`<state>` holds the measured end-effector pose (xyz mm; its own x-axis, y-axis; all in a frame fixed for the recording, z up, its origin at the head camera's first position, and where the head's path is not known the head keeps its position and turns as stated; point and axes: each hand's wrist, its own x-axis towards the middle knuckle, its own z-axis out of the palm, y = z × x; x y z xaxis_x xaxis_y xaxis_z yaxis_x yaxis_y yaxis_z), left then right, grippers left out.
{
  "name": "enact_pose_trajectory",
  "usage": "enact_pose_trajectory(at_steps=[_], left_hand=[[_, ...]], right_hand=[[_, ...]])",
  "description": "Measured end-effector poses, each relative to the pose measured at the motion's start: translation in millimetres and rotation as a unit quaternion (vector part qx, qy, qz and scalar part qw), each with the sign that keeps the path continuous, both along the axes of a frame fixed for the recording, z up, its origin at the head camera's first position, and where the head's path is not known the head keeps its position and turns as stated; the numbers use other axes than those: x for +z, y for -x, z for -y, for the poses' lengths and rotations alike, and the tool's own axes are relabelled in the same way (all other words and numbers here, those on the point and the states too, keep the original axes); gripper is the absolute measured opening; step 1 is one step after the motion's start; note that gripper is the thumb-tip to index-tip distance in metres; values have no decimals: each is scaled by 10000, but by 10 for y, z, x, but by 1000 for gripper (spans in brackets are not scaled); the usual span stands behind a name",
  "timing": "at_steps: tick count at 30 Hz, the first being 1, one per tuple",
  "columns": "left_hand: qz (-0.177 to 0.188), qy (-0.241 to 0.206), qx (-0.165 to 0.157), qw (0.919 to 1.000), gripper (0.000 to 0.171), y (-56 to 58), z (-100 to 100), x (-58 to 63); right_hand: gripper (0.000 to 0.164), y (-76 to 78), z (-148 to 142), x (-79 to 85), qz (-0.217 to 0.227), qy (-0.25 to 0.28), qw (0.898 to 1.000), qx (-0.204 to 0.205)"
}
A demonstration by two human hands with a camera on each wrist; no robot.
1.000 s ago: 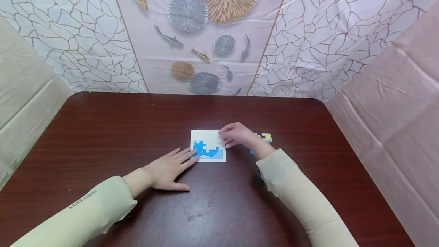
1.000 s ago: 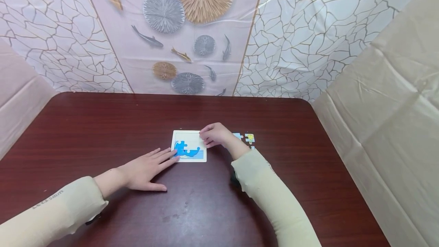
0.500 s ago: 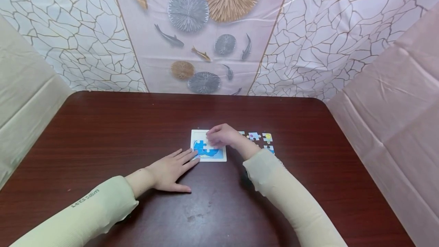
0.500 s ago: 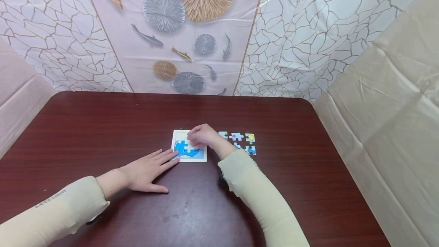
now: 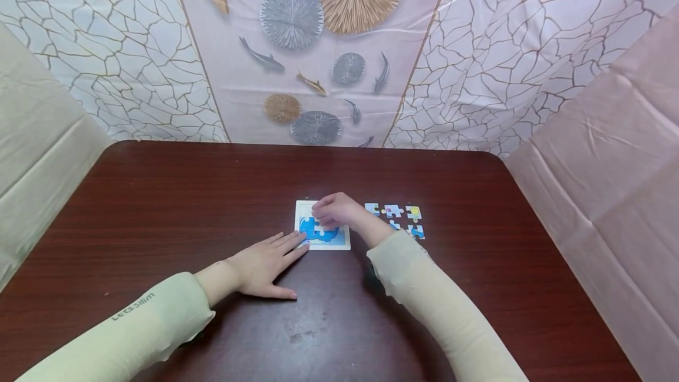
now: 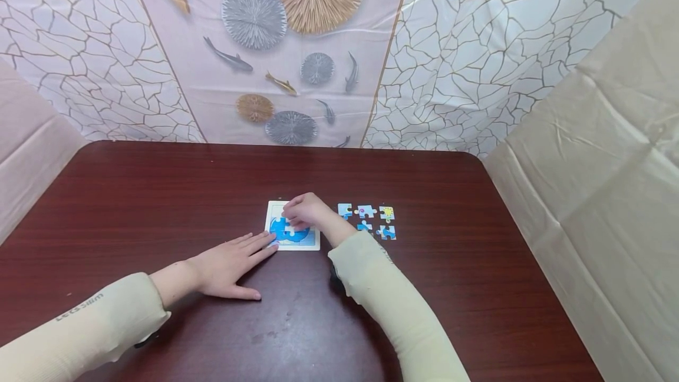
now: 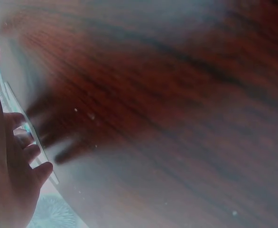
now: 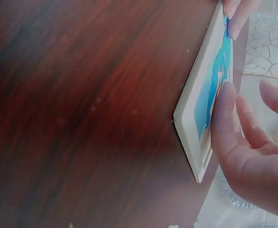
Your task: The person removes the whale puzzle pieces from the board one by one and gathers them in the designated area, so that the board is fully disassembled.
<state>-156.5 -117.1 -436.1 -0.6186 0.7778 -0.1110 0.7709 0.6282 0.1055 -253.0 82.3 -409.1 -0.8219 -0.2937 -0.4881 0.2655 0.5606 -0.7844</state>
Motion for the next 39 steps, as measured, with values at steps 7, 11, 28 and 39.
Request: enact_pose_trajectory(at_steps=[7, 11, 28, 39], left_hand=[[25, 12, 52, 10000, 88, 4, -4, -10], [83, -36, 85, 9999, 88, -2, -10, 4], [150, -51, 117, 9998, 87, 2, -12, 14], [194, -61, 126, 9997, 87, 2, -16, 34]], right_hand=[[29, -2, 29, -4, -80, -260, 9996, 73], [29, -7, 33, 4, -49, -383, 9991, 147], [30, -1, 118, 20, -73, -751, 9971, 100], [28, 9, 103, 2, -111, -782, 9967, 180]])
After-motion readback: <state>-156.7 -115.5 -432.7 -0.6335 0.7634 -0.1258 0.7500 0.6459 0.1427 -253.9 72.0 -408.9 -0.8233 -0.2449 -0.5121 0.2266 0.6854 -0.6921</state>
